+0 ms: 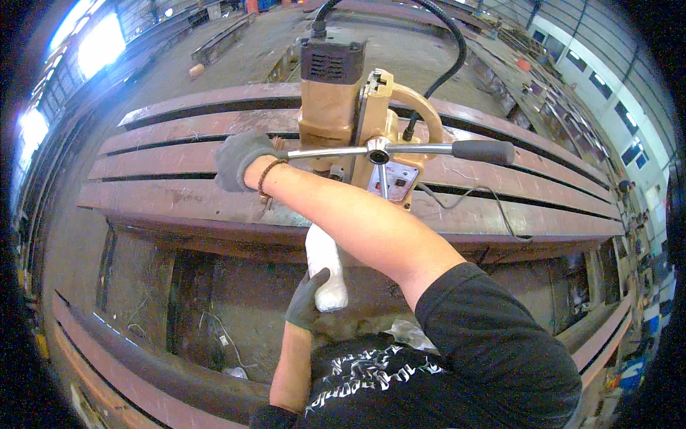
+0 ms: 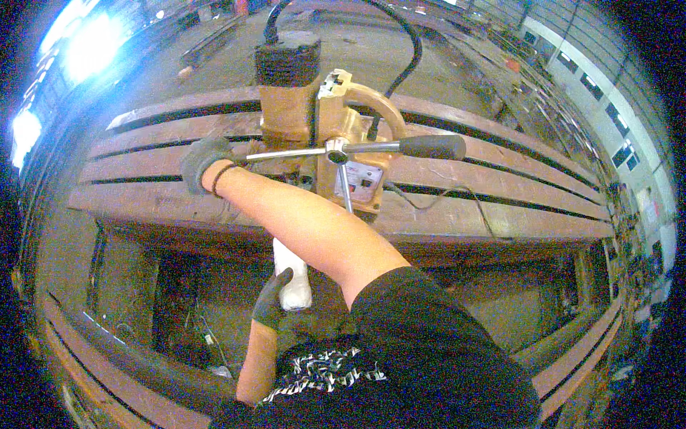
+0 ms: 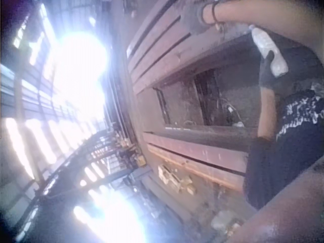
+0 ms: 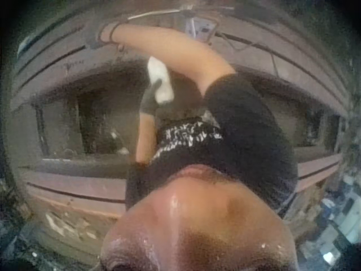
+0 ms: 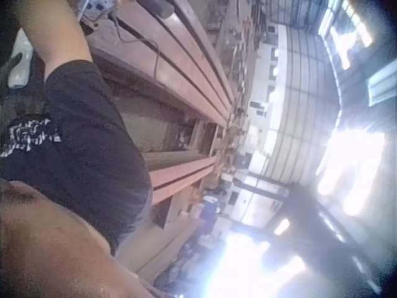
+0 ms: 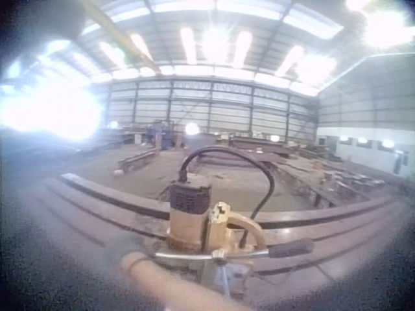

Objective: The person operates a drill press on a long metal beam, repeatedly applying liquid from a white bottle to the drill bit and beam surface. They adjust the drill press and beam position between drilling cycles. The person wears gloves throughout the task.

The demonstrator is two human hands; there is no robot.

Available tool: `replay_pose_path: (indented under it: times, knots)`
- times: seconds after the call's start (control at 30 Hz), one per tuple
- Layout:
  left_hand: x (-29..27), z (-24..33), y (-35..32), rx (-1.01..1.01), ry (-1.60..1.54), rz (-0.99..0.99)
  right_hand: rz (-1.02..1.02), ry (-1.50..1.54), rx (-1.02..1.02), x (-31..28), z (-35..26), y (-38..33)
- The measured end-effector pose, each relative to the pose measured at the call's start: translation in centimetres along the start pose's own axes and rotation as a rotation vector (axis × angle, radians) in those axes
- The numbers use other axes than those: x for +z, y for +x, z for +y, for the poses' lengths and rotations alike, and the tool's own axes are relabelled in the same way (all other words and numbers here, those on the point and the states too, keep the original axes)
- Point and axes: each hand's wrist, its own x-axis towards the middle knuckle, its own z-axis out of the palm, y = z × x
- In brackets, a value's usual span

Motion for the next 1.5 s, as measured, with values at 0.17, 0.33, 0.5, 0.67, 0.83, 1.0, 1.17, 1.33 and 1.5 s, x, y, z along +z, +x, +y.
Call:
replay_pose_path:
  times: [0.17,0.33,0.5,0.67,0.83,1.0,1.17,1.33,1.5]
  knots:
    - [0.4,0.7,-0.5,-0.082,-0.002,-0.042,0.010,0.016,-0.020,0.6,0.4,0.5]
    - [-0.3,0.4,-0.5,-0.046,0.011,-0.037,0.019,0.048,-0.012,0.0,-0.5,0.1]
    - [0.6,0.2,-0.4,-0.049,0.012,-0.012,-0.024,0.049,0.010,-0.8,-0.3,-0.3]
    - [0.2,0.0,-0.2,-0.017,0.039,-0.015,-0.043,0.035,-0.015,-0.9,-0.6,-0.3]
    - [0.8,0.3,-0.5,-0.015,0.083,-0.017,-0.032,0.002,-0.026,-0.3,-0.1,0.2]
    - [0.3,-0.4,0.1,-0.020,0.049,-0.015,0.027,0.028,-0.079,0.9,0.0,0.8]
    - [-0.1,-0.5,0.2,-0.028,0.075,-0.050,0.019,0.013,-0.055,1.9,0.5,1.6]
    - [-0.5,-1.0,0.4,-0.042,0.073,-0.066,-0.014,-0.002,-0.075,1.4,0.2,1.3]
    - [-1.2,-1.4,1.3,-0.041,0.096,-0.071,-0.010,-0.046,-0.062,0.9,-0.2,0.9]
